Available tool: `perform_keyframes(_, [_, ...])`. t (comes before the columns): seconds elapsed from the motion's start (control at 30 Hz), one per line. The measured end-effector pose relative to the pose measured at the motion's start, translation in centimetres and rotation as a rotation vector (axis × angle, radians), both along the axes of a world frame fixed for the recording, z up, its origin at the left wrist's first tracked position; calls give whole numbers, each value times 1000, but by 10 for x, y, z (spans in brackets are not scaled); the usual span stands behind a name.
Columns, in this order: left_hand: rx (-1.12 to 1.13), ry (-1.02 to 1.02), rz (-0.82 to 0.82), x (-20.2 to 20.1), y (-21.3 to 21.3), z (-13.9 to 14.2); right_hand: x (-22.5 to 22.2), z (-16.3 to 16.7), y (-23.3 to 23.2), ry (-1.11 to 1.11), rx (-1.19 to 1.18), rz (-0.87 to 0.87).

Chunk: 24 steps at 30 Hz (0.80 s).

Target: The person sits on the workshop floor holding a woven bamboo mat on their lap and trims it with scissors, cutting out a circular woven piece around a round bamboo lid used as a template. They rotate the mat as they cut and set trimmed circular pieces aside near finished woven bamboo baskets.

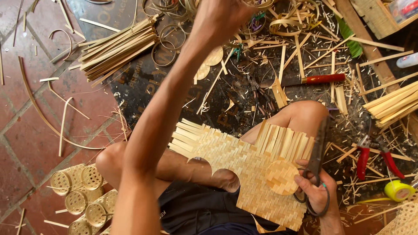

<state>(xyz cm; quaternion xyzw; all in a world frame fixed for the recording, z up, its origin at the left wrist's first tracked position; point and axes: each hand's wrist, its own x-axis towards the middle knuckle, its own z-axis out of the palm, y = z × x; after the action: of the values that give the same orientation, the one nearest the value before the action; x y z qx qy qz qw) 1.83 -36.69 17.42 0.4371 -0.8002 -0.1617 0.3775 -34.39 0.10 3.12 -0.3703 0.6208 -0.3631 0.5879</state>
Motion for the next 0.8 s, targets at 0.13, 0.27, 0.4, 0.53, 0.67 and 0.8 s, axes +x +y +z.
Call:
perform_keyframes(0.13, [1324, 18, -479, 23, 205, -23, -5, -9, 3, -55, -144, -62])
perform_keyframes(0.27, [1726, 499, -372, 10, 360, -75, -7, -8, 10, -85, -234, -97])
perform_keyframes(0.4, [1642, 920, -15, -46, 418, -120, -6, -1, 16, -14, -285, -63])
perform_keyframes(0.53, [1542, 1008, -55, -65, 438, -142, -3, 30, 22, -40, -343, -64])
perform_keyframes(0.67, [1484, 1141, -97, -56, 427, -153, 2, 86, 28, -45, -391, -130])
perform_keyframes(0.8, [1518, 1271, -233, -68, 397, -162, 25, 101, 29, 167, -382, -17])
